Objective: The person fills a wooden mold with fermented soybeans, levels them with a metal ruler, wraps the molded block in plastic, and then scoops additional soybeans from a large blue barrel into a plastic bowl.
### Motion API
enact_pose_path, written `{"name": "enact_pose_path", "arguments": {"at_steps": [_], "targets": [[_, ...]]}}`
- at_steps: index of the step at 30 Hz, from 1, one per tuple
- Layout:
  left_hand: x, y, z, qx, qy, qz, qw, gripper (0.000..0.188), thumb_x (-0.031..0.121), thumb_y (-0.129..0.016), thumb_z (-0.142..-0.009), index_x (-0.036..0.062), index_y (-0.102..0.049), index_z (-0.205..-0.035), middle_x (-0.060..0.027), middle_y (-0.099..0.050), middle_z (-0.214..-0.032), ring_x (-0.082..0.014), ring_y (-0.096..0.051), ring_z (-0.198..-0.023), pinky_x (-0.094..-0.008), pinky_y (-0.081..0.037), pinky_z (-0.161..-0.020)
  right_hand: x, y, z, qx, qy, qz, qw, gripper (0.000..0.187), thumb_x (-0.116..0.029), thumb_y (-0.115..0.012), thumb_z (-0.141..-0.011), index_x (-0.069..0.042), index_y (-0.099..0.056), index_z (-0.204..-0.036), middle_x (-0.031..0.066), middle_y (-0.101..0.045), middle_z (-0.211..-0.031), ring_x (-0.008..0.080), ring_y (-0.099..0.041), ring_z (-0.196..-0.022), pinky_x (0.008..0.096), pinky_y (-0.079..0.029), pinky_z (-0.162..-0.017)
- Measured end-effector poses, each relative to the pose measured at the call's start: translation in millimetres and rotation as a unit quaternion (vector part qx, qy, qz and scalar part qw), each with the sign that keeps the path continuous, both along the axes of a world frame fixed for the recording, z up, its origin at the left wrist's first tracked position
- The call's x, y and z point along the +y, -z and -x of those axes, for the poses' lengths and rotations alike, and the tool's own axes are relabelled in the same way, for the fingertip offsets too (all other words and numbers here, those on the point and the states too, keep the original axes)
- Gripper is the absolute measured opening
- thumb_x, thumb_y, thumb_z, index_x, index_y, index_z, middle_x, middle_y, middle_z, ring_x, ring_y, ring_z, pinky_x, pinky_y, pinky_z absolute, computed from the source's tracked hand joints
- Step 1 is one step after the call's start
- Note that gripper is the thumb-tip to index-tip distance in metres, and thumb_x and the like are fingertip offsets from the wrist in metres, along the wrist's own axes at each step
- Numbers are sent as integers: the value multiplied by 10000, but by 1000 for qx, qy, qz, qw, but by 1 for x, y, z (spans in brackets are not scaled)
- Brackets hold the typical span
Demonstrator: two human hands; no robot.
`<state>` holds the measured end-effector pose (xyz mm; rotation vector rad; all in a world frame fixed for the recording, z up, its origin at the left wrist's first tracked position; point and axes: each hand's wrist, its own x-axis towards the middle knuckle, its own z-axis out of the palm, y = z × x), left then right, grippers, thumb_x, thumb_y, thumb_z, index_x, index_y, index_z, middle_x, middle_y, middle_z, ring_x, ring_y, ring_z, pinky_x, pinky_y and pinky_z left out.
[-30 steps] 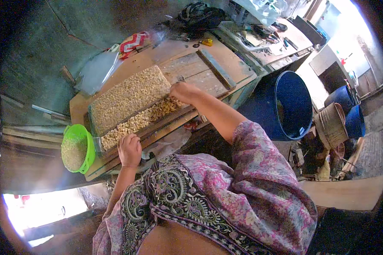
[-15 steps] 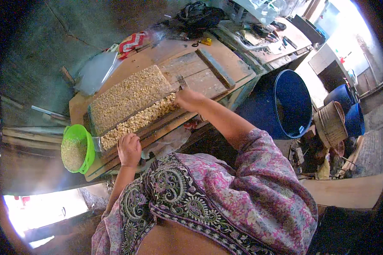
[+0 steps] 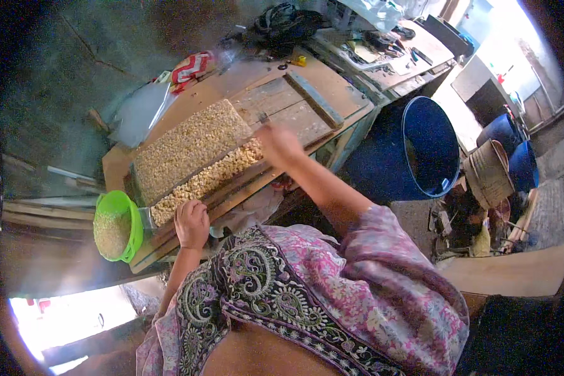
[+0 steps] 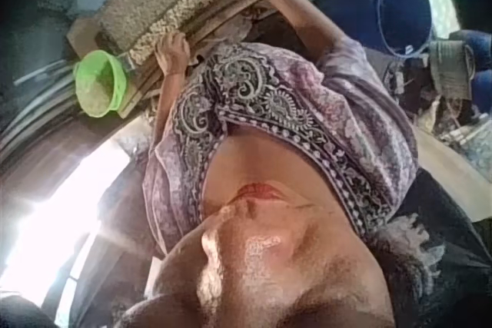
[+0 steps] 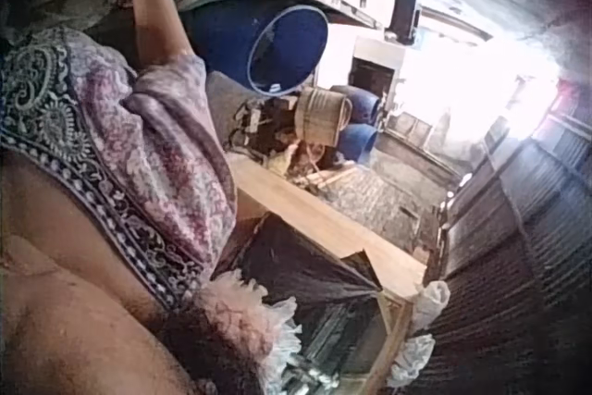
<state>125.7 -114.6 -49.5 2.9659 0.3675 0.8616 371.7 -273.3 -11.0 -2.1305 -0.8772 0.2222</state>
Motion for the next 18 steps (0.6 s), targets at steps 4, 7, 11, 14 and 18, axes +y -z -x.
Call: {"name": "enact_pose_path", "arguments": {"at_steps": [4, 7, 11, 14, 18], "targets": [[-1, -1, -4, 1, 19, 31, 999, 106, 69, -595, -666, 89, -568, -766, -50, -547, -902, -263, -510, -900, -385, -415, -810, -40, 15, -13, -78, 119, 141, 980, 270, -212, -546, -773, -62, -588, -994, 197, -598, -947, 352, -579, -870, 409, -468, -743], [-1, -3, -5, -5, 25, 30, 999, 100, 70, -593, -671, 87, -569, -767, -50, -547, -905, -260, -509, -902, -381, -413, -812, -50, 51, -19, 4, 105, 189, 976, 306, -257, -574, -770, -35, -583, -981, 208, -611, -871, 369, -584, -835, 409, -470, -711], [3, 1, -2, -6, 30, 40, 999, 95, 75, -593, -679, 90, -570, -770, -47, -545, -915, -260, -506, -906, -383, -411, -812, -44, 33, 4, 127, 121, 93, 980, 307, -264, -625, -754, -8, -594, -921, 207, -614, -856, 366, -587, -845, 396, -464, -696], [5, 2, -2, 1, 35, 40, 999, 94, 75, -596, -681, 92, -571, -770, -46, -543, -917, -261, -505, -903, -388, -413, -803, -48, 49, 11, -2, 127, 29, 992, 269, -222, -644, -746, -7, -604, -903, 185, -623, -805, 317, -613, -760, 374, -465, -656], [7, 1, -1, -10, 54, 42, 998, 103, 71, -601, -676, 92, -571, -772, -44, -541, -909, -259, -505, -895, -392, -416, -791, -66, 45, 19, 21, 120, -63, 991, 249, -190, -643, -754, -2, -603, -911, 148, -617, -724, 224, -600, -653, 334, -458, -599]]}}
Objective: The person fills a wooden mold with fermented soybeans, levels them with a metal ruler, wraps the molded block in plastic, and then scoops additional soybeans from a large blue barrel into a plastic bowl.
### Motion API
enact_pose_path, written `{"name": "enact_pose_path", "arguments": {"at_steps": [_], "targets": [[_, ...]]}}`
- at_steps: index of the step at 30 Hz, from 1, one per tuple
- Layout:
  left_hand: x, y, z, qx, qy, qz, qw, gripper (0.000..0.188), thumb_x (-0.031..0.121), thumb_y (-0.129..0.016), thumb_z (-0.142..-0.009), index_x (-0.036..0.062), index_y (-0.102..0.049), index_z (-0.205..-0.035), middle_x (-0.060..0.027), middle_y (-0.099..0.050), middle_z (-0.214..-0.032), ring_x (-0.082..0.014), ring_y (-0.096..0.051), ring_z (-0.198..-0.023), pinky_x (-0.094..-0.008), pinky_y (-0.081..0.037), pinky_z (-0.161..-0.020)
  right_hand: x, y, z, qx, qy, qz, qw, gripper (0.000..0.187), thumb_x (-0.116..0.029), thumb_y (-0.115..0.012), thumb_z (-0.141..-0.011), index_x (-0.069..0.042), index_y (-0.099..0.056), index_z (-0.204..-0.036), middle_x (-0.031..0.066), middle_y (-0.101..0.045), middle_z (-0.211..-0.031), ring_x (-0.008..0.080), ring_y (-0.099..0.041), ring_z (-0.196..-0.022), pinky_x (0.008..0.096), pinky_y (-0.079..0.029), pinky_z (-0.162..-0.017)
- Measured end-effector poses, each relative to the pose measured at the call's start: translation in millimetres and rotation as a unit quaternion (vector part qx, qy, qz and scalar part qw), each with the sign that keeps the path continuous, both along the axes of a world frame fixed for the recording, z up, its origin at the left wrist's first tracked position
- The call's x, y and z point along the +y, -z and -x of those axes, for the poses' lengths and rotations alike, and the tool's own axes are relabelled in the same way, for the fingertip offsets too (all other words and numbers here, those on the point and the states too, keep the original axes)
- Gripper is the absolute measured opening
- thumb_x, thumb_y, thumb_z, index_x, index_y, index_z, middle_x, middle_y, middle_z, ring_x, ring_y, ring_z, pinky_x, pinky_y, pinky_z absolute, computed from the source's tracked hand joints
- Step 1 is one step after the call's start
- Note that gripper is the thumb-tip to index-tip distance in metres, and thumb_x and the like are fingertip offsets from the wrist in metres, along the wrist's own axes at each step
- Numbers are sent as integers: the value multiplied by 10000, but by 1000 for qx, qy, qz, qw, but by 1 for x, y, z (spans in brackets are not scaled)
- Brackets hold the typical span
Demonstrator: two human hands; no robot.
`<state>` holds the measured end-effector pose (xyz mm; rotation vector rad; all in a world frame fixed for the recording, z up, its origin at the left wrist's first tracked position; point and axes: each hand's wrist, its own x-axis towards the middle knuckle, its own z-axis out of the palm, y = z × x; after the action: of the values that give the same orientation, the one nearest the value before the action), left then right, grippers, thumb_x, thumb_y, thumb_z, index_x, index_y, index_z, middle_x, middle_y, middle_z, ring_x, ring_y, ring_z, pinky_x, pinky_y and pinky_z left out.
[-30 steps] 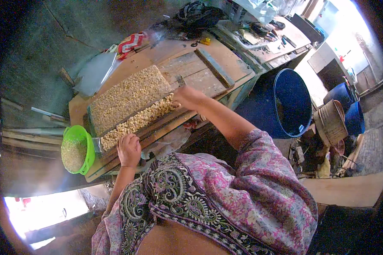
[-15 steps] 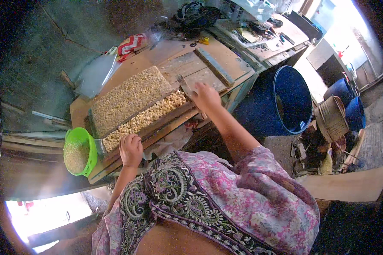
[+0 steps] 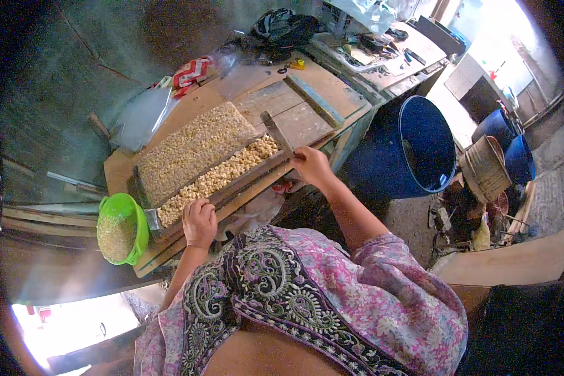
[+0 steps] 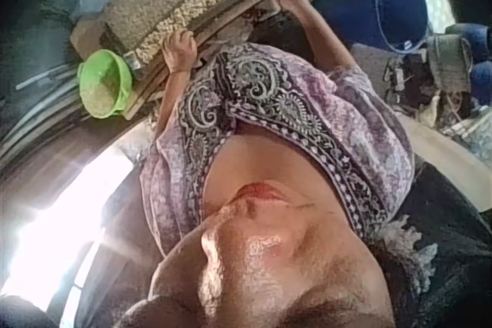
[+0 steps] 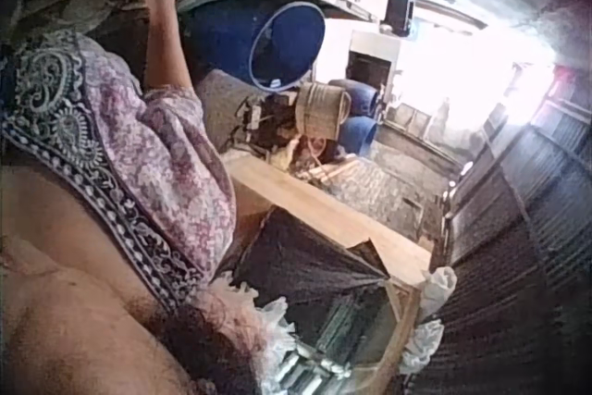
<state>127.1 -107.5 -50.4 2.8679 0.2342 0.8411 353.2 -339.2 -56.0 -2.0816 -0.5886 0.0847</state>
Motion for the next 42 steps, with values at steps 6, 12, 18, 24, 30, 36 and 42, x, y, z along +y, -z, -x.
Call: {"name": "enact_pose_path", "arguments": {"at_steps": [6, 12, 18, 24, 30, 36, 42], "targets": [[0, -2, 0, 8, 10, -5, 1000, 124, 74, -611, -660, 90, -570, -776, -43, -539, -902, -259, -506, -884, -392, -412, -788, -4, -32, 6, 216, -58, 6, 975, 199, -125, -604, -779, 11, -602, -924, 56, -608, -714, 118, -556, -630, 269, -434, -555], [2, -3, 1, -5, 20, 7, 1000, 128, 97, -606, -678, 107, -560, -798, -35, -534, -897, -248, -507, -887, -388, -417, -767, -29, -24, 20, 216, -126, 32, 968, 201, -154, -616, -771, 15, -614, -881, 46, -606, -678, 118, -537, -591, 267, -426, -544], [17, -3, 8, -59, -5, 83, 995, 121, 118, -592, -726, 96, -574, -844, -67, -558, -891, -285, -549, -809, -394, -447, -683, -25, -4, 38, 275, -15, -121, 954, 200, -104, -561, -812, 43, -571, -947, 61, -596, -745, 110, -542, -633, 229, -414, -572], [35, -10, 38, -61, -114, -27, 991, 281, 149, -637, -679, 118, -559, -946, -66, -520, -1044, -284, -511, -923, -421, -392, -800, 13, -3, 66, 338, -96, -78, 933, 193, -166, -570, -824, 23, -587, -859, 39, -597, -701, 118, -530, -599, 268, -425, -533], [48, -9, 69, -119, -245, 4, 962, 685, 175, -700, -632, 43, -374, -1220, -223, -369, -1249, -398, -359, -1155, -475, -266, -984, 62, -3, 122, 338, -156, -72, 925, 189, -155, -580, -818, 32, -585, -848, 47, -604, -707, 117, -536, -610, 278, -421, -543], [76, 12, 82, -109, -267, 320, 903, 590, 187, -629, -741, -8, -359, -1229, -170, -490, -1105, -289, -481, -1016, -385, -375, -869, 111, 1, 167, 309, -246, -34, 918, 199, -192, -574, -829, 3, -592, -863, 63, -605, -697, 143, -534, -612, 315, -420, -567], [84, 3, 80, -69, -291, 340, 892, 262, 228, -574, -810, 12, -537, -953, -94, -573, -842, -218, -548, -747, -350, -438, -685, 140, -21, 201, 198, -337, 62, 918, 232, -214, -595, -801, 5, -596, -878, 120, -635, -750, 236, -613, -686, 343, -455, -624]]}}
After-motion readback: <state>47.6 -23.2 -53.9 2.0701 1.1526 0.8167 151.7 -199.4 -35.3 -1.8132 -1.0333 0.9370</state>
